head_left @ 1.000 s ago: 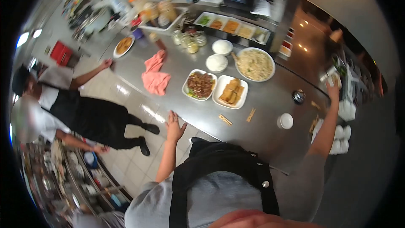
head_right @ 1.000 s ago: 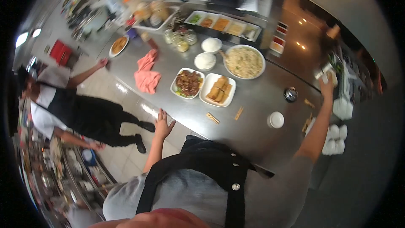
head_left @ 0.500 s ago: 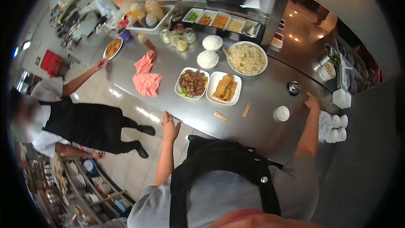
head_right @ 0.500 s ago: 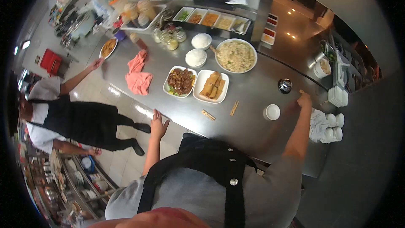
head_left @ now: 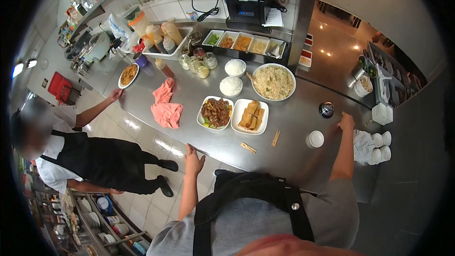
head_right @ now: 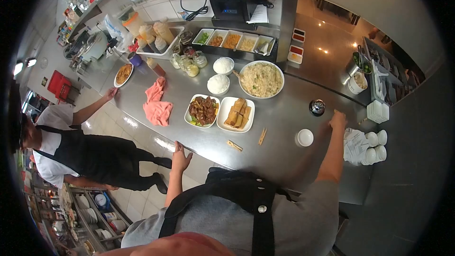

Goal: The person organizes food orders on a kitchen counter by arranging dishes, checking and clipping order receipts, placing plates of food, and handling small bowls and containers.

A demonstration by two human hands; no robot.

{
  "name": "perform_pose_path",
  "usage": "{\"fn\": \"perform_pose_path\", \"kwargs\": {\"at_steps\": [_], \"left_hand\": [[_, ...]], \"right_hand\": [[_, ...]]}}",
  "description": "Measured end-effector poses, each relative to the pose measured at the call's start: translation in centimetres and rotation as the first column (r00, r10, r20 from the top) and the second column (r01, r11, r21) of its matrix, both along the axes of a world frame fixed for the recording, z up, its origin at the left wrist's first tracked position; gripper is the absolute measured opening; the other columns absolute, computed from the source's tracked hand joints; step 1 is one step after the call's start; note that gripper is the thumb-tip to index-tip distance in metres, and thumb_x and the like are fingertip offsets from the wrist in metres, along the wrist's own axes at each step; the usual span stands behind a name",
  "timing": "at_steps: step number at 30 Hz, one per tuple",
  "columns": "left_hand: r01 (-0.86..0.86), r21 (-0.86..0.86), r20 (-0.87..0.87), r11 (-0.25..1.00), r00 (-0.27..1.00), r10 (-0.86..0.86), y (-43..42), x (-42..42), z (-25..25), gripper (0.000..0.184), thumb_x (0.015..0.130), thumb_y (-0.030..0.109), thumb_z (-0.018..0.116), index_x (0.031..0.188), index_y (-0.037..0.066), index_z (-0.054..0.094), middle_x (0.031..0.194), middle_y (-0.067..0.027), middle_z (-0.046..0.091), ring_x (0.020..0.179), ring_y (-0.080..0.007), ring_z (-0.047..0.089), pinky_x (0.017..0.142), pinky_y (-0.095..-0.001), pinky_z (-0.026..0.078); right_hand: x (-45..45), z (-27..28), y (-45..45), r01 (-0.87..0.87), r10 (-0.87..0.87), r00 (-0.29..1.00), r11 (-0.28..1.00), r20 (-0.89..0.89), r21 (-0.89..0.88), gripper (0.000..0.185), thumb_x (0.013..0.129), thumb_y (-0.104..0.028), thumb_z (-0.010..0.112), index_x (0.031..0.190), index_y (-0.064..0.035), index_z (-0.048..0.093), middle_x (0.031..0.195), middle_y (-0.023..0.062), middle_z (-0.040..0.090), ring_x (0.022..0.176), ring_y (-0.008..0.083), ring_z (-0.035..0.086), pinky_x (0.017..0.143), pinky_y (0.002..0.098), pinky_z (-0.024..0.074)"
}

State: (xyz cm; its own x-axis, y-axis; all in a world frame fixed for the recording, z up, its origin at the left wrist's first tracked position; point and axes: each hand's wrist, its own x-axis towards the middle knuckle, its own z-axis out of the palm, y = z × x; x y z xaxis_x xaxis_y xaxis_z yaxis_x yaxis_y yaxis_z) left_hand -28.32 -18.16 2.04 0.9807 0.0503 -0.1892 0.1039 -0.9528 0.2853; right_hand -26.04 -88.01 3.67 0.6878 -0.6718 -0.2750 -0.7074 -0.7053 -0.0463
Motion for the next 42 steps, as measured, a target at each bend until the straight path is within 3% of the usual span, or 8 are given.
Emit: {"fn": "perform_pose_path", "kwargs": {"at_steps": [9, 12, 23, 32, 34, 35, 41, 42], "left_hand": [[0.024, 0.025, -0.034, 0.999, 0.999, -0.024, 0.2, 0.7, -0.2, 0.078, 0.079, 0.031, 0.069, 0.132, -0.016, 0.038, 0.146, -0.0348, 0.022, 0.124, -0.0427, 0.045, 0.103, -0.0472, 0.038], [0.027, 0.024, -0.034, 0.999, 0.999, -0.027, -0.2, 0.7, 0.7, 0.077, 0.079, 0.03, 0.069, 0.131, -0.017, 0.038, 0.146, -0.0363, 0.021, 0.118, -0.0431, 0.051, 0.099, -0.0434, 0.042], [0.052, 0.041, -0.07, 0.998, 0.996, -0.049, -0.5, 1.2, 1.6, 0.076, 0.08, 0.031, 0.069, 0.129, -0.019, 0.038, 0.143, -0.0401, 0.021, 0.111, -0.0432, 0.055, 0.094, -0.0416, 0.047], [0.078, 0.03, -0.034, 0.996, 0.996, -0.077, -0.2, 1.5, 1.0, 0.099, 0.071, 0.052, 0.076, 0.123, -0.024, 0.039, 0.138, -0.0435, 0.025, 0.106, -0.0447, 0.057, 0.091, -0.0408, 0.048], [0.06, 0.073, -0.076, 0.996, 0.996, -0.054, -0.8, 1.5, 1.7, 0.118, 0.067, 0.056, 0.077, 0.127, -0.03, 0.022, 0.115, -0.0408, 0.052, 0.102, -0.0419, 0.061, 0.087, -0.0412, 0.05], [0.061, 0.073, -0.077, 0.995, 0.996, -0.055, -0.8, 1.5, 1.4, 0.118, 0.067, 0.056, 0.077, 0.127, -0.03, 0.022, 0.115, -0.0408, 0.052, 0.102, -0.0419, 0.061, 0.087, -0.0412, 0.05], [0.088, 0.14, -0.025, 0.986, 0.996, -0.085, -0.5, 1.8, 0.2, 0.108, 0.064, 0.056, 0.079, 0.119, -0.028, 0.038, 0.113, -0.0406, 0.053, 0.097, -0.0419, 0.062, 0.084, -0.0414, 0.051], [0.074, 0.118, -0.052, 0.99, 0.996, -0.068, -0.6, 1.8, 0.3, 0.091, 0.064, 0.054, 0.079, 0.108, -0.02, 0.05, 0.124, -0.0426, 0.04, 0.095, -0.0427, 0.063, 0.084, -0.0418, 0.051]], "right_hand": [[-0.3, -2.4, -1.1, -0.093, 0.101, 0.98, 0.994, 0.173, -0.054, 0.06, 0.064, -0.001, 0.078, 0.121, -0.0098, 0.061, 0.119, 0.0187, 0.06, 0.114, 0.0369, 0.054, 0.097, 0.0429, 0.047], [0.0, -2.1, -0.9, -0.047, 0.062, 0.979, 0.996, 0.194, -0.081, 0.074, 0.054, 0.0, 0.084, 0.124, -0.0076, 0.06, 0.115, 0.0194, 0.064, 0.108, 0.0328, 0.061, 0.092, 0.0382, 0.0507], [-0.5, -1.6, -0.6, -0.034, 0.043, 0.971, 0.999, 0.236, -0.041, 0.074, 0.054, 0.0, 0.084, 0.123, -0.009, 0.061, 0.117, 0.0199, 0.062, 0.109, 0.0328, 0.06, 0.092, 0.0375, 0.0507], [-0.1, -3.6, -1.6, -0.007, 0.028, 0.963, 0.997, 0.269, -0.079, 0.068, 0.054, -0.001, 0.083, 0.118, -0.0073, 0.064, 0.119, 0.0234, 0.059, 0.11, 0.0356, 0.058, 0.092, 0.0384, 0.0505], [-0.3, -4.1, -1.8, -0.027, 0.046, 0.957, 0.997, 0.287, -0.071, 0.066, 0.054, -0.002, 0.083, 0.117, -0.0068, 0.064, 0.12, 0.023, 0.058, 0.109, 0.0359, 0.058, 0.091, 0.0388, 0.0505], [-0.4, -4.3, -1.8, -0.013, 0.045, 0.953, 0.994, 0.3, -0.108, 0.064, 0.055, -0.002, 0.083, 0.116, -0.0067, 0.065, 0.119, 0.0229, 0.059, 0.109, 0.0356, 0.058, 0.091, 0.0388, 0.0504], [-0.4, -4.7, -2.2, -0.028, 0.063, 0.955, 0.992, 0.289, -0.122, 0.063, 0.055, -0.002, 0.082, 0.116, -0.0075, 0.065, 0.115, 0.022, 0.06, 0.109, 0.0341, 0.058, 0.092, 0.0389, 0.0498], [-0.5, -4.9, -2.2, -0.068, 0.113, 0.928, 0.988, 0.355, -0.136, 0.064, 0.055, -0.002, 0.083, 0.116, -0.0078, 0.065, 0.115, 0.0218, 0.06, 0.109, 0.0337, 0.058, 0.092, 0.0392, 0.0499]]}}
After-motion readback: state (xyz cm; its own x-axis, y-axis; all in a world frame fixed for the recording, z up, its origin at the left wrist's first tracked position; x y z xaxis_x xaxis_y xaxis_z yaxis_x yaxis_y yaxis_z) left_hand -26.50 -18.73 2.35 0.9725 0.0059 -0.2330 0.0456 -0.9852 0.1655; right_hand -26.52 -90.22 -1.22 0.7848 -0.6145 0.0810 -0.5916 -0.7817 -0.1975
